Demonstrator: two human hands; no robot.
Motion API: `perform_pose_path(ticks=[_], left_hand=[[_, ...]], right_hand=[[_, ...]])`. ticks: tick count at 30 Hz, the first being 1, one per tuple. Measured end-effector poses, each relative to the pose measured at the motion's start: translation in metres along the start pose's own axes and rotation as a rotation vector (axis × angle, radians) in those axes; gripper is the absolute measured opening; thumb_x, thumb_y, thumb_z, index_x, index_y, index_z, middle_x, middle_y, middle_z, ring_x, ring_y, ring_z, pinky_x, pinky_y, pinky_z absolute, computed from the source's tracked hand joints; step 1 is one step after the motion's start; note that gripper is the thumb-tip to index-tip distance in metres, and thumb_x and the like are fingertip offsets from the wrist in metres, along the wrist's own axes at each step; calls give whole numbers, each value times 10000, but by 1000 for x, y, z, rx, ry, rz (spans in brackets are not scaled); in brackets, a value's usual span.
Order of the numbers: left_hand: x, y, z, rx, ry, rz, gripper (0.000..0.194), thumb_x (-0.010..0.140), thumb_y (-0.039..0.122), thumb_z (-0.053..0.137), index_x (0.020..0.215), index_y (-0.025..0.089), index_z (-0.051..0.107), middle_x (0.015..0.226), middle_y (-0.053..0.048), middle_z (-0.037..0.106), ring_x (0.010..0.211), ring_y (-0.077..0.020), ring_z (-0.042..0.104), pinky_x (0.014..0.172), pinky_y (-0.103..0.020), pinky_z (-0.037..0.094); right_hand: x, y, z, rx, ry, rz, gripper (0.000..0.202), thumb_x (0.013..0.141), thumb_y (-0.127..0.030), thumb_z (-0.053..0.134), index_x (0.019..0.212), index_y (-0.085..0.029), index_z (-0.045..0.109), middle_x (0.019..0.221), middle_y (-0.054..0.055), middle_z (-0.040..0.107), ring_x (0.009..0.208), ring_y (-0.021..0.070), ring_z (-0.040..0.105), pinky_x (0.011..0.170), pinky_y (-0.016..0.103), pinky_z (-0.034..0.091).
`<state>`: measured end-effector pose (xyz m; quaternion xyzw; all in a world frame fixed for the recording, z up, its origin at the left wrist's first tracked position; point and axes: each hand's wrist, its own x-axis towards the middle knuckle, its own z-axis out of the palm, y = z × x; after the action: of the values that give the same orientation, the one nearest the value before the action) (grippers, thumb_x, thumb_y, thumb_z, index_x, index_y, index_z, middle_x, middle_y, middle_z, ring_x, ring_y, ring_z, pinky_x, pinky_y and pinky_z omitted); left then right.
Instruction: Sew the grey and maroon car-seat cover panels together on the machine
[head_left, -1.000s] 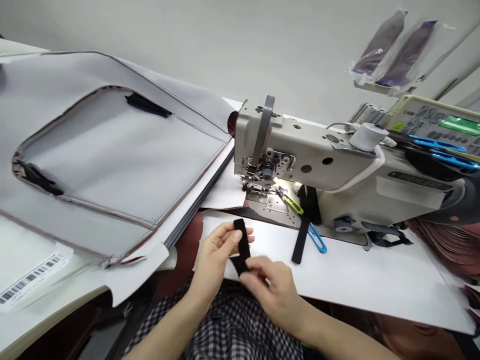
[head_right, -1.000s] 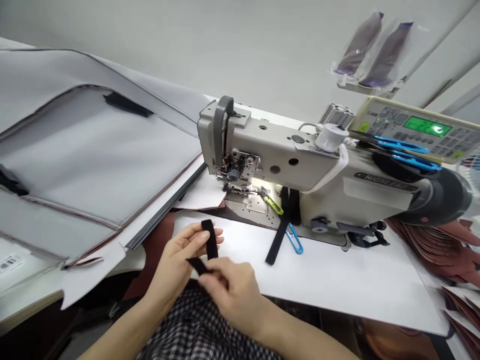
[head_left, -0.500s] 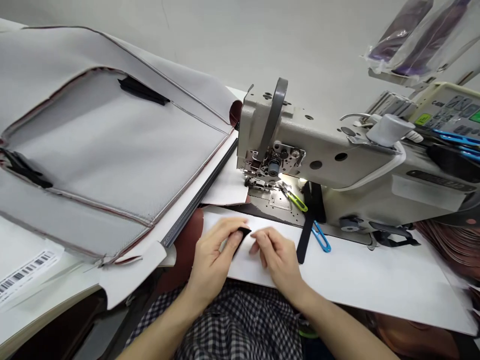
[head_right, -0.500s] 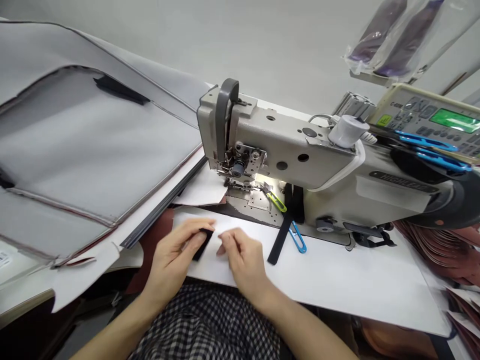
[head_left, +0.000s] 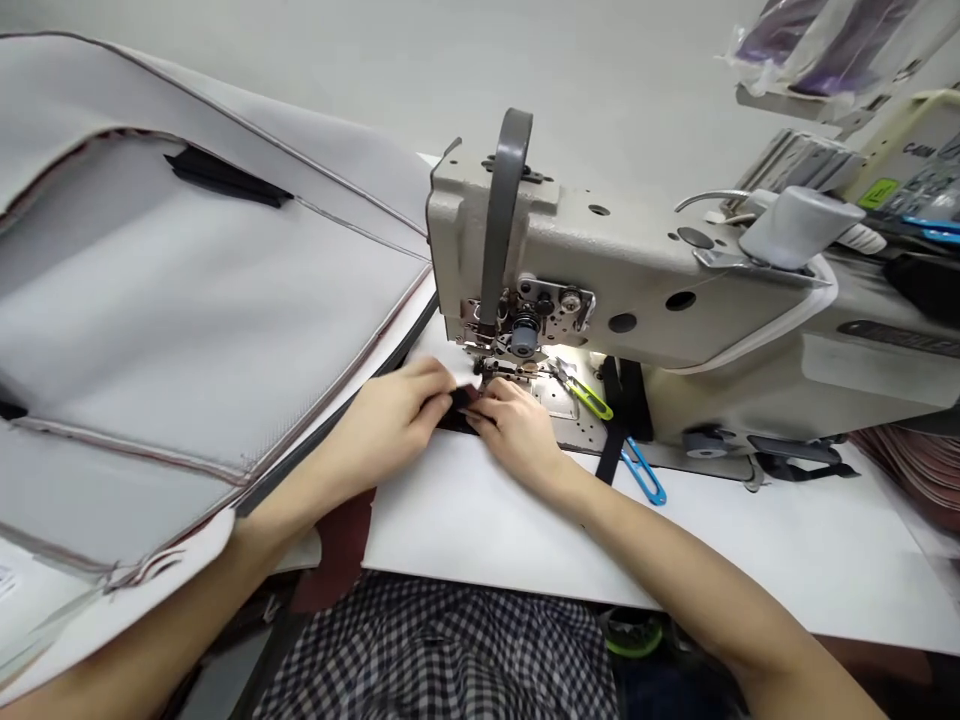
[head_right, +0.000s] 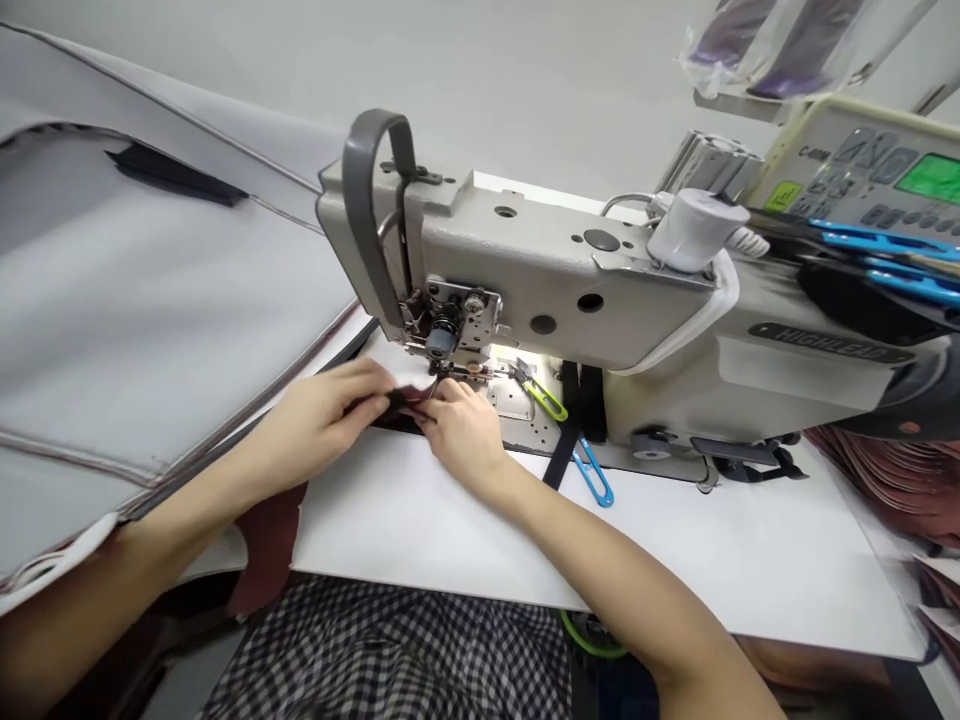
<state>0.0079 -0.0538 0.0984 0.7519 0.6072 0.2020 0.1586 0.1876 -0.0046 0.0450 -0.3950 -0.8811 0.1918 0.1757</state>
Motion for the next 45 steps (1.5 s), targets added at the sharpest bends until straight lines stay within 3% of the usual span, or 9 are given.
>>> perform_pose_path(ticks=[3, 6, 10, 17, 24, 30, 35, 40, 45], left_hand=[[-11, -5, 5, 207, -171, 117, 298, 886, 173, 360, 914, 169, 657, 935, -48, 645, 623, -145, 577, 590, -289, 411], [-14, -7, 6, 301, -224, 167, 307, 831, 112, 357, 895, 155, 654, 880, -56, 626, 540, -145, 528, 507, -306, 343], [0, -6, -6, 92, -269, 71, 297, 904, 237, 360, 832, 180, 644, 808, -34, 622, 641, -156, 581, 600, -285, 423], [38, -9, -21, -216, -105, -74, 340, 901, 420, 425, 817, 201, 672, 878, -35, 653, 845, -199, 608, 790, -298, 479], [48, -24, -9, -46, -266, 21, 316, 868, 360, 464, 937, 270, 759, 872, -16, 691, 817, -197, 639, 795, -297, 467], [47, -32, 16, -15, -117, -69, 110, 836, 236, 578, 924, 191, 626, 811, 24, 686, 696, -145, 614, 669, -249, 429], [40, -37, 23, 104, 38, 170, 162, 896, 201, 566, 761, 185, 654, 819, -5, 682, 817, -182, 572, 762, -302, 441], [35, -52, 33, 82, 161, 327, 219, 949, 193, 516, 872, 178, 720, 897, -23, 715, 860, -187, 560, 811, -317, 483], [58, -64, 33, 78, 161, 363, 204, 922, 164, 540, 870, 184, 736, 924, -21, 733, 903, -195, 605, 842, -314, 503]], right_hand=[[-16, 0, 4, -131, 25, -121, 226, 989, -289, 537, 985, -215, 751, 1038, 78, 631, 991, 237, 530, 848, 368, 453], [-30, 0, 10, -228, 80, -241, 264, 1010, -213, 470, 1136, -184, 699, 1255, 98, 606, 1034, 246, 506, 856, 392, 439], [-35, 2, 16, -222, 41, -329, 327, 1013, -137, 416, 1259, -138, 631, 1398, 97, 562, 1053, 245, 502, 823, 403, 434], [-32, 0, 10, -126, -19, -294, 365, 923, -54, 470, 1250, -115, 620, 1399, 59, 578, 989, 234, 491, 801, 385, 423], [-33, -3, 8, -165, -35, -353, 407, 859, 6, 445, 1209, -81, 635, 1381, 74, 584, 945, 233, 469, 789, 384, 436], [-32, -4, 7, -132, -23, -349, 377, 880, -16, 462, 1200, -90, 646, 1372, 73, 597, 978, 245, 482, 804, 397, 462], [-26, 0, 1, 13, -4, -347, 271, 901, -65, 506, 1079, -147, 692, 1267, 32, 665, 1313, 279, 417, 1127, 470, 346], [-20, 5, -1, 103, -12, -334, 284, 907, -95, 485, 1085, -131, 704, 1239, 46, 676, 1322, 259, 472, 1140, 401, 409], [-11, 6, 1, 100, -43, -248, 338, 901, -143, 500, 1196, -114, 663, 1305, 88, 637, 1324, 262, 488, 1154, 423, 401]])
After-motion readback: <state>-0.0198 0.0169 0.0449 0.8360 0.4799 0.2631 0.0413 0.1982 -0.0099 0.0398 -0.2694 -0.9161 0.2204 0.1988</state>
